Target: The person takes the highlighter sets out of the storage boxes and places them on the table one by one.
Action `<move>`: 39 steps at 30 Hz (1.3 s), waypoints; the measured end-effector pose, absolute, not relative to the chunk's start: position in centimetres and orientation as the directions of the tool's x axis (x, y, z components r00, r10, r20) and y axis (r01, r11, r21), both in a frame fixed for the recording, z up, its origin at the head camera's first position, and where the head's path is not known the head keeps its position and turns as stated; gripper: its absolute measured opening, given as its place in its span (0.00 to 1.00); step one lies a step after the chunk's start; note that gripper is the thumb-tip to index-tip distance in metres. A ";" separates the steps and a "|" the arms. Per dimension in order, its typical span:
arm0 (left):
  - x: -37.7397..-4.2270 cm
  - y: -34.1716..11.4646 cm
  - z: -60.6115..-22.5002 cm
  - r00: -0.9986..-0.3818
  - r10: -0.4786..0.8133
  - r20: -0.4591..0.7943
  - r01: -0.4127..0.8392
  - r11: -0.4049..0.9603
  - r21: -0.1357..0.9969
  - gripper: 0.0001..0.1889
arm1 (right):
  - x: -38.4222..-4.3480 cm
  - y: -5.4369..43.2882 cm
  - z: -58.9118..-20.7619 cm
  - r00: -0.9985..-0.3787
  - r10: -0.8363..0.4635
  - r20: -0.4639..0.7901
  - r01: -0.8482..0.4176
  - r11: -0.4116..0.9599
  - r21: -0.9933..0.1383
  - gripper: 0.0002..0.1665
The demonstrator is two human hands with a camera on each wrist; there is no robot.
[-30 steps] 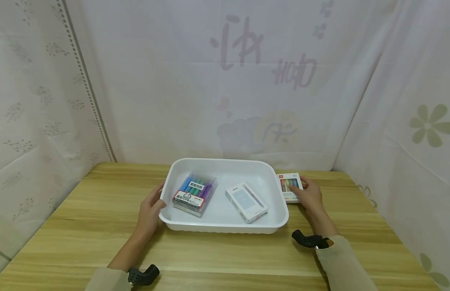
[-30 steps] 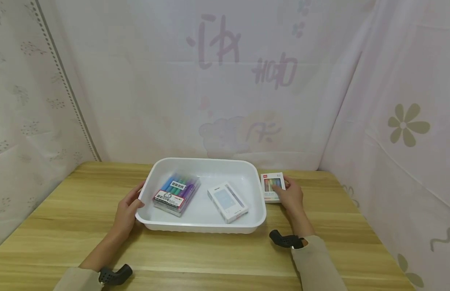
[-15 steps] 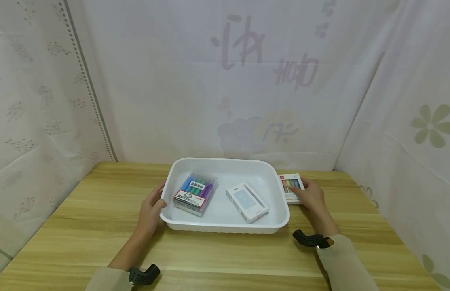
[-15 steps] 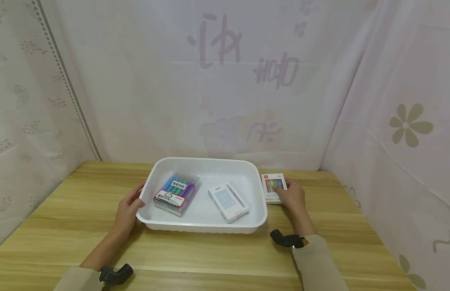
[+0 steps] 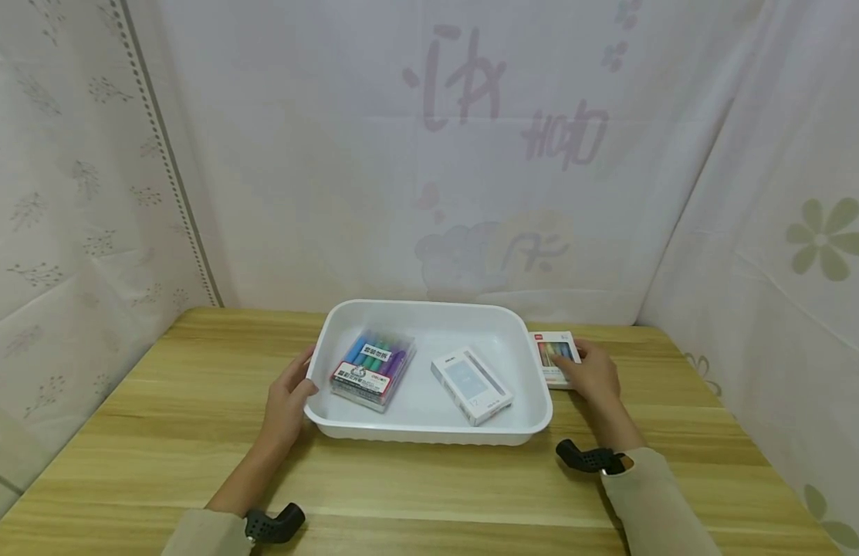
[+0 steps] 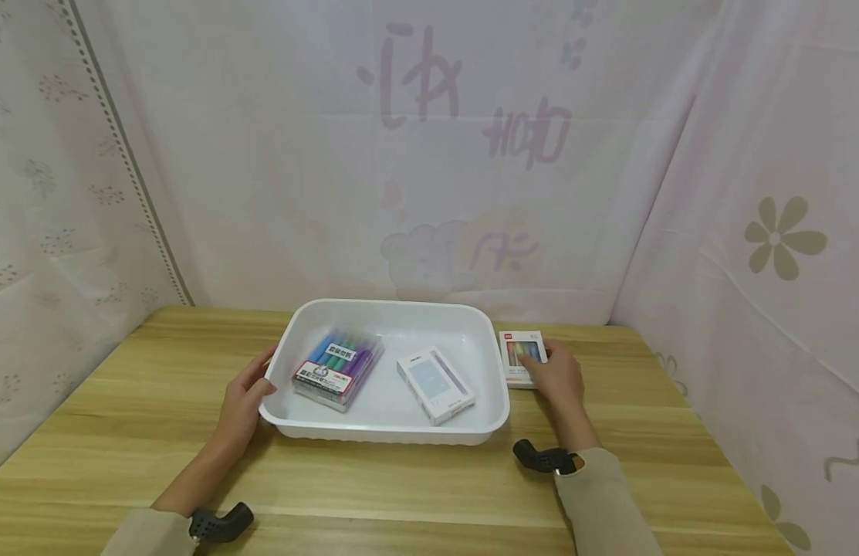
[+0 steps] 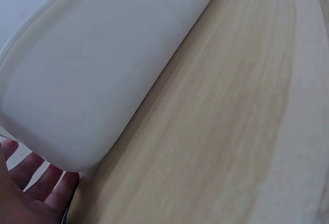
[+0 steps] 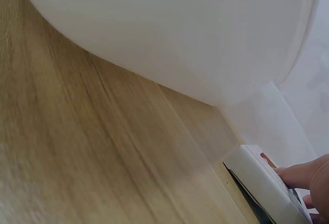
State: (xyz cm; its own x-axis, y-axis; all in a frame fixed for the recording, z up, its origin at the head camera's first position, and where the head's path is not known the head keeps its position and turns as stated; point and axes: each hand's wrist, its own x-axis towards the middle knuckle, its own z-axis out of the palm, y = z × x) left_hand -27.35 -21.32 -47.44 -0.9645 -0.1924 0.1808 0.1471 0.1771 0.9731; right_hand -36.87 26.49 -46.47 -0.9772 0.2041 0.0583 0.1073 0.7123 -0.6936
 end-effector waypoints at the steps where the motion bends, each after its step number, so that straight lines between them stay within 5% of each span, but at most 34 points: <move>1: -27.4 -21.3 -47.5 -0.965 -0.192 0.181 0.148 0.176 0.973 0.36 | -36.9 26.5 -46.5 -0.977 0.205 0.060 0.106 0.711 -0.695 0.40; 39: -27.4 -21.2 -47.4 -0.962 -0.185 0.199 0.174 0.145 0.974 0.35 | -36.8 26.7 -46.7 -0.982 0.173 0.075 0.085 0.760 -0.644 0.41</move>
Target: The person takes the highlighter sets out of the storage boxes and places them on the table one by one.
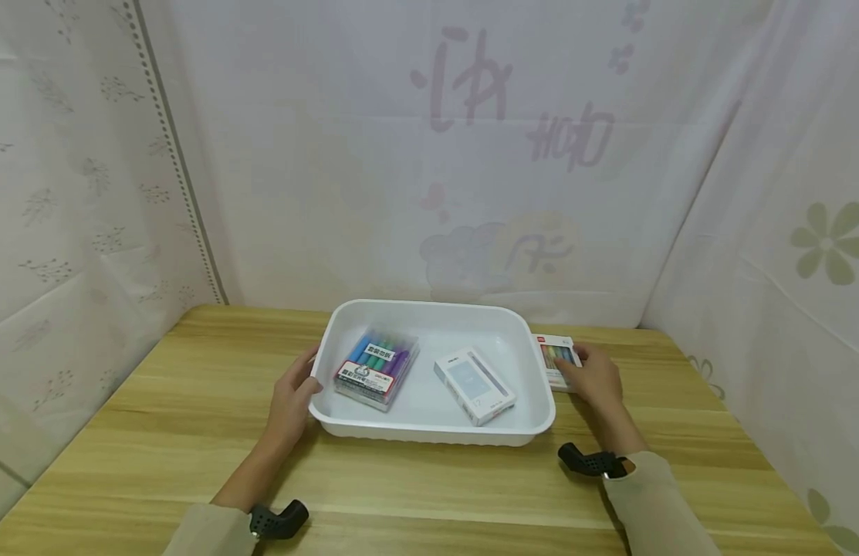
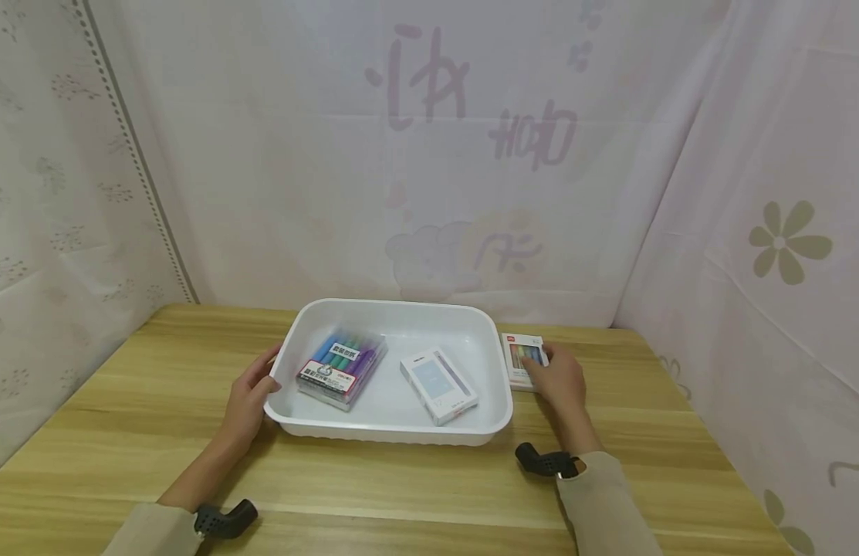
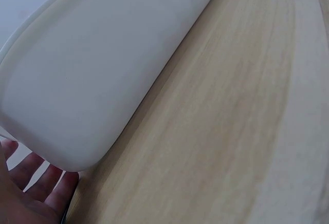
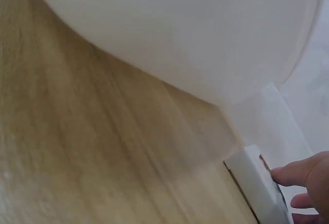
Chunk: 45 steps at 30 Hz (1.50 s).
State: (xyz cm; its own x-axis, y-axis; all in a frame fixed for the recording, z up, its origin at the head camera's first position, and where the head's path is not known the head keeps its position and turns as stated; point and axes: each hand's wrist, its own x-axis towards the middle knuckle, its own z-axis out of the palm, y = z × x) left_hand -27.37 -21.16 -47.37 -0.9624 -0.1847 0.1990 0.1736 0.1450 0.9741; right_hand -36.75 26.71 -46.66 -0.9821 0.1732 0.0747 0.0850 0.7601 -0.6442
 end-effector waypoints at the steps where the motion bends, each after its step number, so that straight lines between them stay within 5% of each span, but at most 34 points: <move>1: -27.4 -21.2 -47.4 -0.963 -0.184 0.195 0.170 0.144 0.975 0.35 | -36.7 26.8 -46.6 -0.984 0.165 0.070 0.081 0.760 -0.645 0.41; 10: -27.4 -21.1 -47.3 -0.964 -0.194 0.184 0.158 0.145 0.977 0.35 | -36.3 26.8 -45.1 -0.993 0.118 -0.013 0.099 0.762 -0.640 0.44; 28: -27.7 -21.5 -47.7 -0.968 -0.185 0.170 0.144 0.145 0.979 0.35 | -34.8 25.1 -41.2 -0.982 -0.034 0.188 -0.135 0.820 -0.556 0.39; 45: -27.5 -21.4 -47.6 -0.968 -0.176 0.181 0.155 0.152 0.976 0.35 | -32.6 20.5 -38.7 -0.962 -0.151 0.227 -0.242 0.857 -0.456 0.33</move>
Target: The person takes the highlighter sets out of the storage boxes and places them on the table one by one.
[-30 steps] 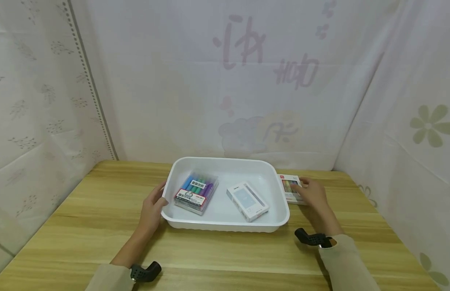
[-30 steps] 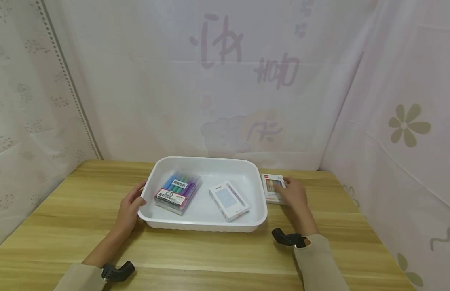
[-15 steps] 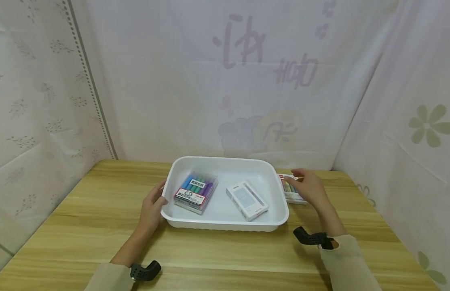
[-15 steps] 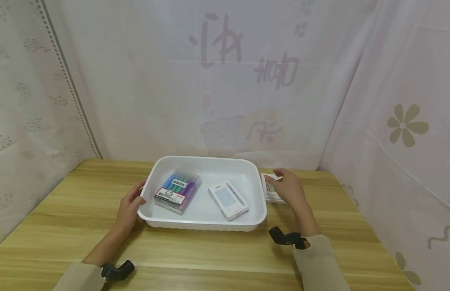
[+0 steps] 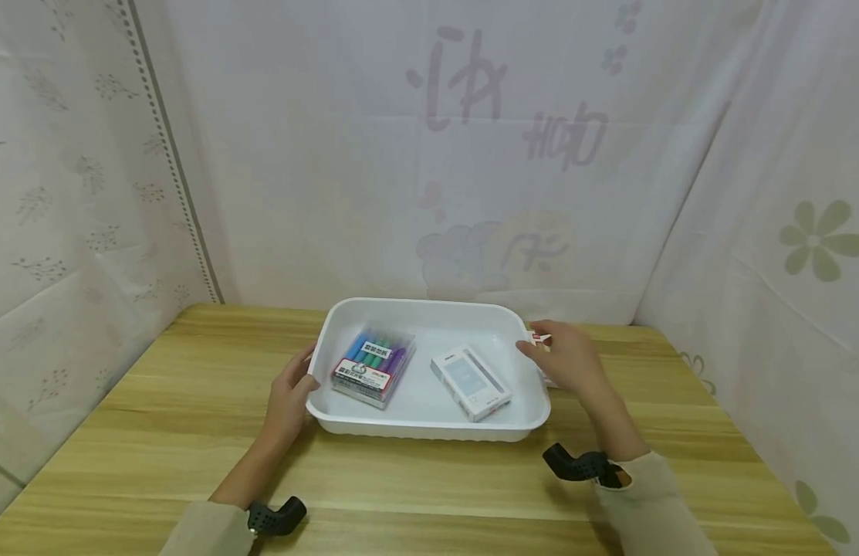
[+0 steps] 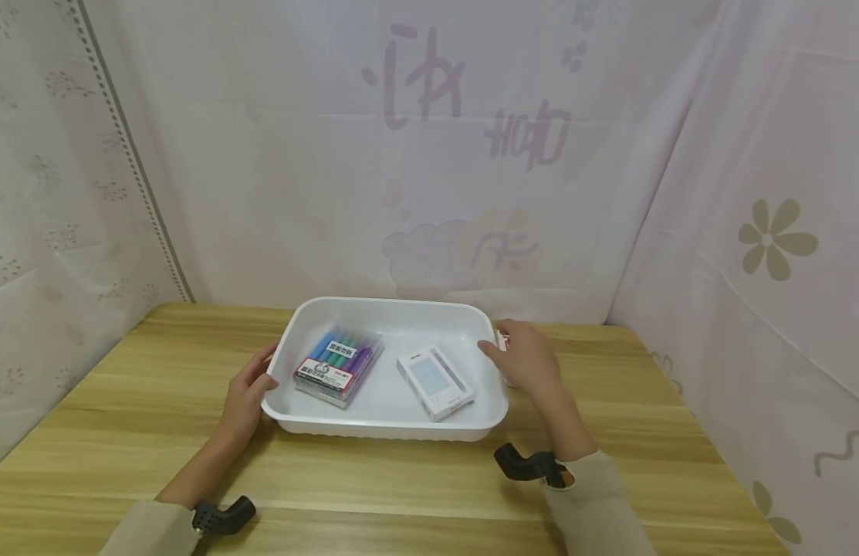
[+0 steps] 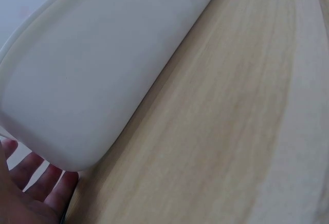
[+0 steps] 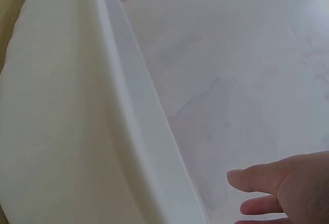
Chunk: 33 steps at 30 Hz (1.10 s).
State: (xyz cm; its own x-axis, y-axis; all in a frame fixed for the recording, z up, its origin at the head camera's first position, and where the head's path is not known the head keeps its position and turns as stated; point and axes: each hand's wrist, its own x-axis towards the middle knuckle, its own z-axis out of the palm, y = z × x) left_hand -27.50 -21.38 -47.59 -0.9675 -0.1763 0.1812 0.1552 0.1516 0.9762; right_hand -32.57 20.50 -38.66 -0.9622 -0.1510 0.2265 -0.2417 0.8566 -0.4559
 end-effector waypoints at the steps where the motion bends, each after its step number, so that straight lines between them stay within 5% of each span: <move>1: -27.5 -21.4 -47.6 -0.967 -0.176 0.182 0.156 0.152 0.976 0.35 | -32.4 20.2 -38.5 -0.962 -0.155 0.225 -0.245 0.856 -0.455 0.33; 12: -27.3 -21.5 -47.5 -0.968 -0.172 0.182 0.155 0.161 0.975 0.35 | -31.0 17.7 -38.1 -0.958 -0.226 0.178 -0.287 0.797 -0.532 0.32; 33: -27.4 -21.5 -47.5 -0.970 -0.166 0.180 0.153 0.165 0.974 0.34 | -31.1 14.9 -40.9 -0.958 -0.279 0.072 -0.279 0.834 -0.475 0.37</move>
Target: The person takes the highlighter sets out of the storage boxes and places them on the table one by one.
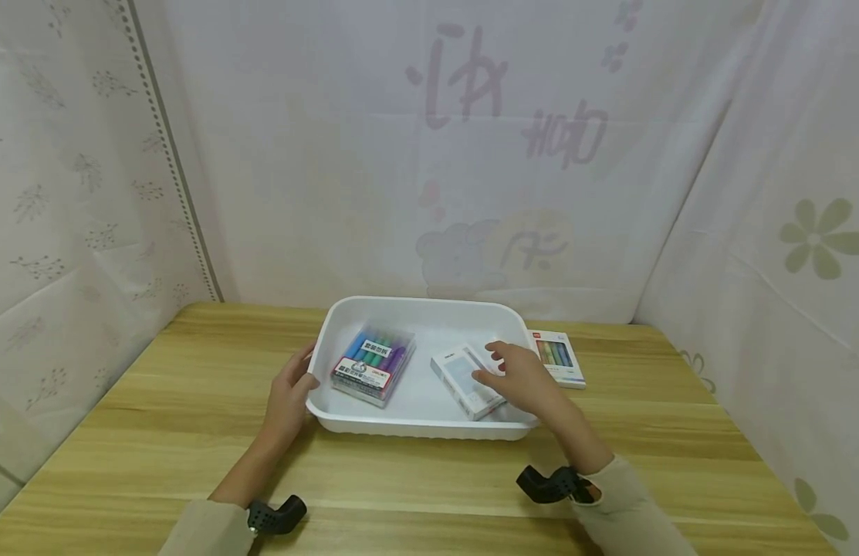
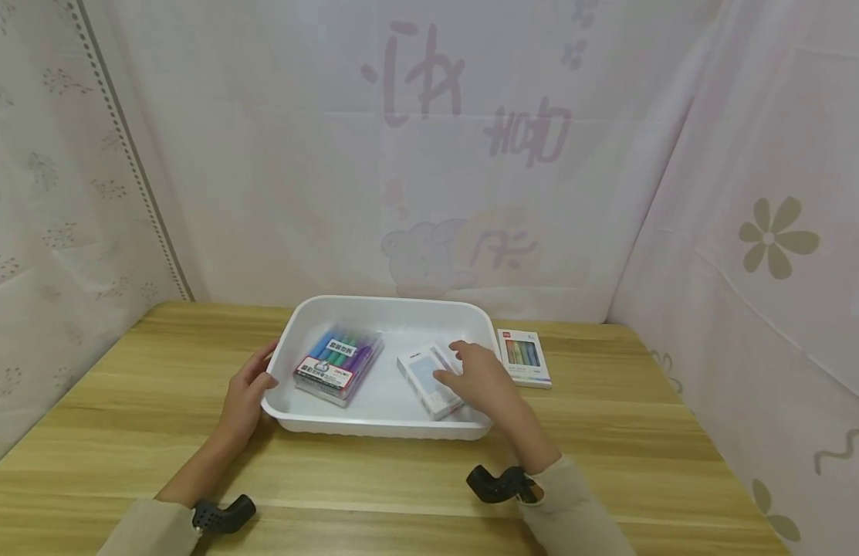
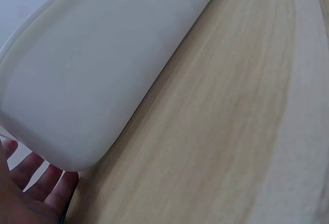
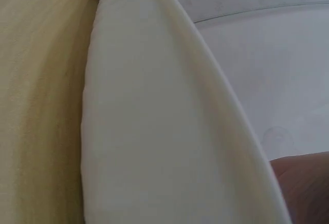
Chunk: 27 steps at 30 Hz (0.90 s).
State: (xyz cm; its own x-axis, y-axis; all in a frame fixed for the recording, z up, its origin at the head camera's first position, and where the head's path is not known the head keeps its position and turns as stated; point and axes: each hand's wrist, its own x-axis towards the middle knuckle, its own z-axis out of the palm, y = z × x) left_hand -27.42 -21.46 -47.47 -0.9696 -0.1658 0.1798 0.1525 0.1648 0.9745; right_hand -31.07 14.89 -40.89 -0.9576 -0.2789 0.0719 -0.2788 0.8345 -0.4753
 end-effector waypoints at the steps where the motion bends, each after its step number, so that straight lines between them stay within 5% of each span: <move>1: -27.4 -21.5 -47.4 -0.970 -0.166 0.178 0.150 0.166 0.975 0.34 | -31.1 14.8 -41.0 -0.958 -0.279 0.064 -0.275 0.837 -0.472 0.37; 15: -27.4 -21.4 -47.3 -0.970 -0.168 0.176 0.145 0.181 0.973 0.34 | -30.8 13.9 -41.7 -0.963 -0.269 0.028 -0.262 0.901 -0.346 0.42; 27: -27.4 -21.4 -47.3 -0.972 -0.162 0.169 0.141 0.166 0.976 0.34 | -30.7 13.3 -42.4 -0.976 -0.218 -0.011 -0.206 0.936 -0.284 0.58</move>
State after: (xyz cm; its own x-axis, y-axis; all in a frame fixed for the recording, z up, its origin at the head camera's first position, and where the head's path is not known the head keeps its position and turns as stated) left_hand -27.43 -21.37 -47.26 -0.9722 -0.1624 0.1685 0.1414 0.1661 0.9759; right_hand -30.66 13.33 -42.44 -0.9759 -0.2181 -0.0111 -0.2060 0.9363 -0.2845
